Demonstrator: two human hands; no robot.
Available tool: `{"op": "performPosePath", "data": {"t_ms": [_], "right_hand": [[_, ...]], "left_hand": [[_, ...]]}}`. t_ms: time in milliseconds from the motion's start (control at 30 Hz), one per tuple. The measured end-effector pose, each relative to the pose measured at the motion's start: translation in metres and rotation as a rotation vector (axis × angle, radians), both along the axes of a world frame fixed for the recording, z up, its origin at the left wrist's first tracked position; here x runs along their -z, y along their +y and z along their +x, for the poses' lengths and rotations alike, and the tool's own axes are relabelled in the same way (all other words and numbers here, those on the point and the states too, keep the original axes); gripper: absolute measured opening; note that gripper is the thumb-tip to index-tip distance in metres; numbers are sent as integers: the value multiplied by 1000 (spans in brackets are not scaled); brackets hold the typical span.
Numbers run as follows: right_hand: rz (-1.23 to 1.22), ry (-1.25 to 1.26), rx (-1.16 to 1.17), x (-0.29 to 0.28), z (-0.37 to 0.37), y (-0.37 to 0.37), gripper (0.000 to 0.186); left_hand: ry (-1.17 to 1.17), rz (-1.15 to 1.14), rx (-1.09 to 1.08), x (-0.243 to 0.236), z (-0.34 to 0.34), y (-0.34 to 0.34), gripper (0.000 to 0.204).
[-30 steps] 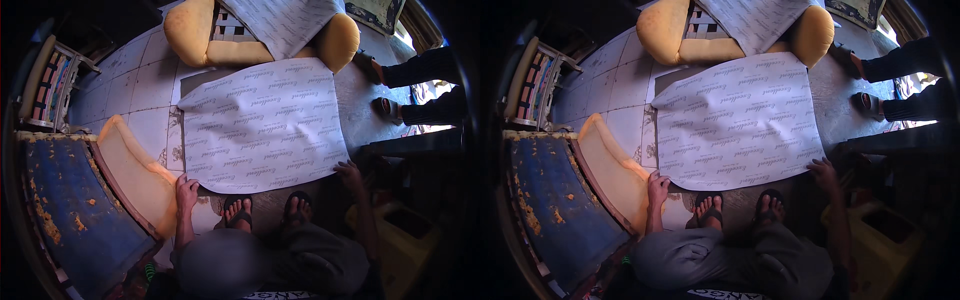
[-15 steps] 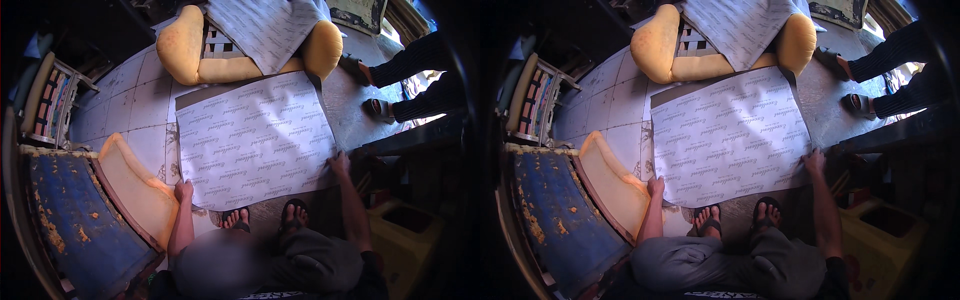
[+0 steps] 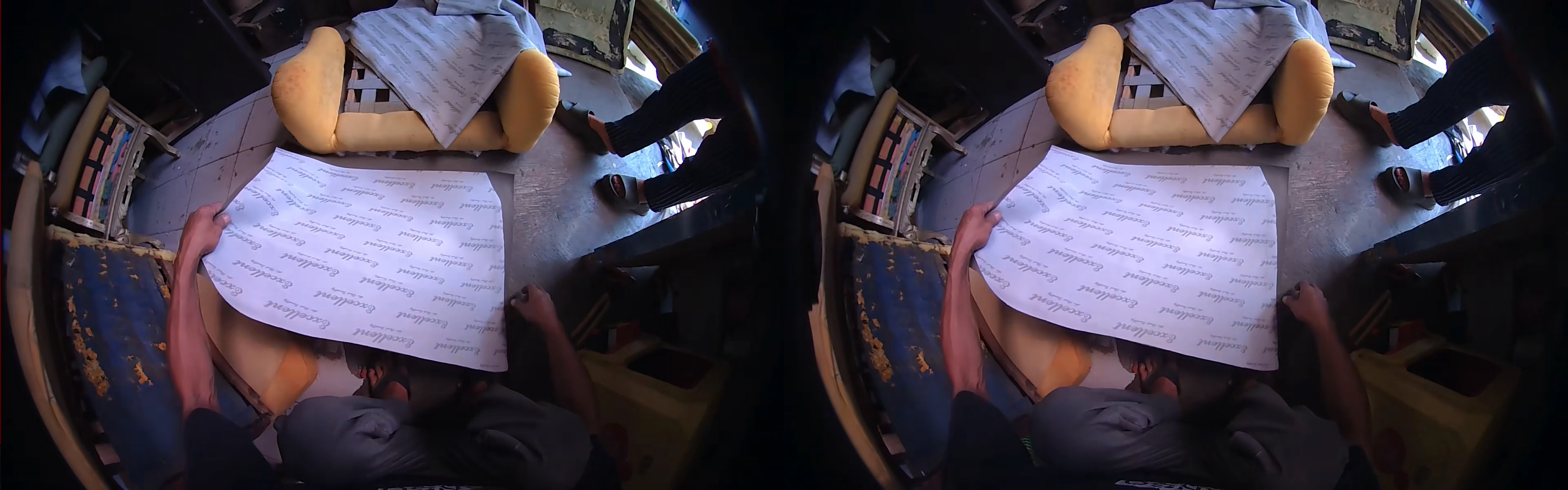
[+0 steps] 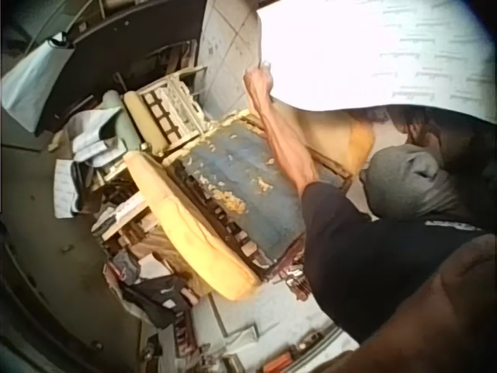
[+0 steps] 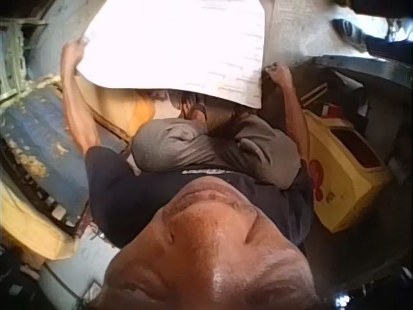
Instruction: The person trims a patterned upholstery sheet using scissors, spreads and aligns the material on the floor, and cuts around the edges of the template sheet using scissors.
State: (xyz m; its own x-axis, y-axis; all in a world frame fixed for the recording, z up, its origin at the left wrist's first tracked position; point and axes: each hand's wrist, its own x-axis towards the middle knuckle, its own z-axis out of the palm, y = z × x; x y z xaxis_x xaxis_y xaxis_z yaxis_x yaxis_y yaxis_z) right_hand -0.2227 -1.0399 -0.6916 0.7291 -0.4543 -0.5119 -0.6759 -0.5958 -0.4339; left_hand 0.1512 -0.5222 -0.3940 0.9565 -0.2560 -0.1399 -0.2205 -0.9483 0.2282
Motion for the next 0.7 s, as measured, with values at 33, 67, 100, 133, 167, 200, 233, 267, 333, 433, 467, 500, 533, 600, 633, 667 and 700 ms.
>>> {"op": "performPosePath", "data": {"t_ms": [33, 67, 100, 133, 167, 200, 233, 267, 333, 433, 467, 500, 533, 600, 633, 667, 700], "right_hand": [[-55, -48, -28, -21, 16, 7, 53], [-7, -203, -85, -47, 37, 13, 54], [12, -217, -90, -80, 62, 18, 55], [28, -357, -144, -116, 90, 29, 62], [-1, -515, -306, -157, 118, 38, 72], [-20, -770, -434, -198, 145, 53, 85], [-61, -992, -594, -240, 169, 70, 97], [-81, -1104, -745, -280, 189, 87, 105], [-206, -1221, -1009, -347, 216, 127, 90], [-18, -955, -1427, -416, 235, 168, 33], [-31, -889, -1424, -430, 233, 172, 33], [-83, -960, -1280, -441, 231, 175, 25], [-152, -988, -1127, -450, 230, 176, 19], [-167, -1113, -1048, -467, 228, 171, 19], [-254, -1224, -1073, -472, 225, 169, 20], [-374, -1202, -1010, -478, 222, 168, 21], [-375, -1277, -1055, -482, 219, 168, 21]], "left_hand": [[-36, 37, 15, -29, -3, -10, 28], [-122, 80, 118, -54, -14, -22, 28], [-203, 86, 234, -74, -30, -36, 29], [-252, 115, 365, -93, -48, -52, 31], [-337, 84, 558, -110, -66, -69, 34], [-371, 133, 619, -121, -86, -87, 33], [-355, 211, 676, -133, -105, -104, 36], [-362, 265, 701, -143, -125, -118, 39], [-442, 312, 791, -161, -155, -135, 37], [-532, 289, 786, -186, -177, -121, 34], [-596, 111, 722, -191, -174, -108, 38], [-653, -84, 642, -189, -171, -94, 42], [-572, -403, 401, -173, -171, -81, 53], [-364, -863, 219, -125, -174, -58, 63], [-295, -938, 237, -93, -172, -55, 64], [-228, -922, 199, -60, -170, -55, 66], [132, -898, -56, -25, -174, -60, 68]]}}
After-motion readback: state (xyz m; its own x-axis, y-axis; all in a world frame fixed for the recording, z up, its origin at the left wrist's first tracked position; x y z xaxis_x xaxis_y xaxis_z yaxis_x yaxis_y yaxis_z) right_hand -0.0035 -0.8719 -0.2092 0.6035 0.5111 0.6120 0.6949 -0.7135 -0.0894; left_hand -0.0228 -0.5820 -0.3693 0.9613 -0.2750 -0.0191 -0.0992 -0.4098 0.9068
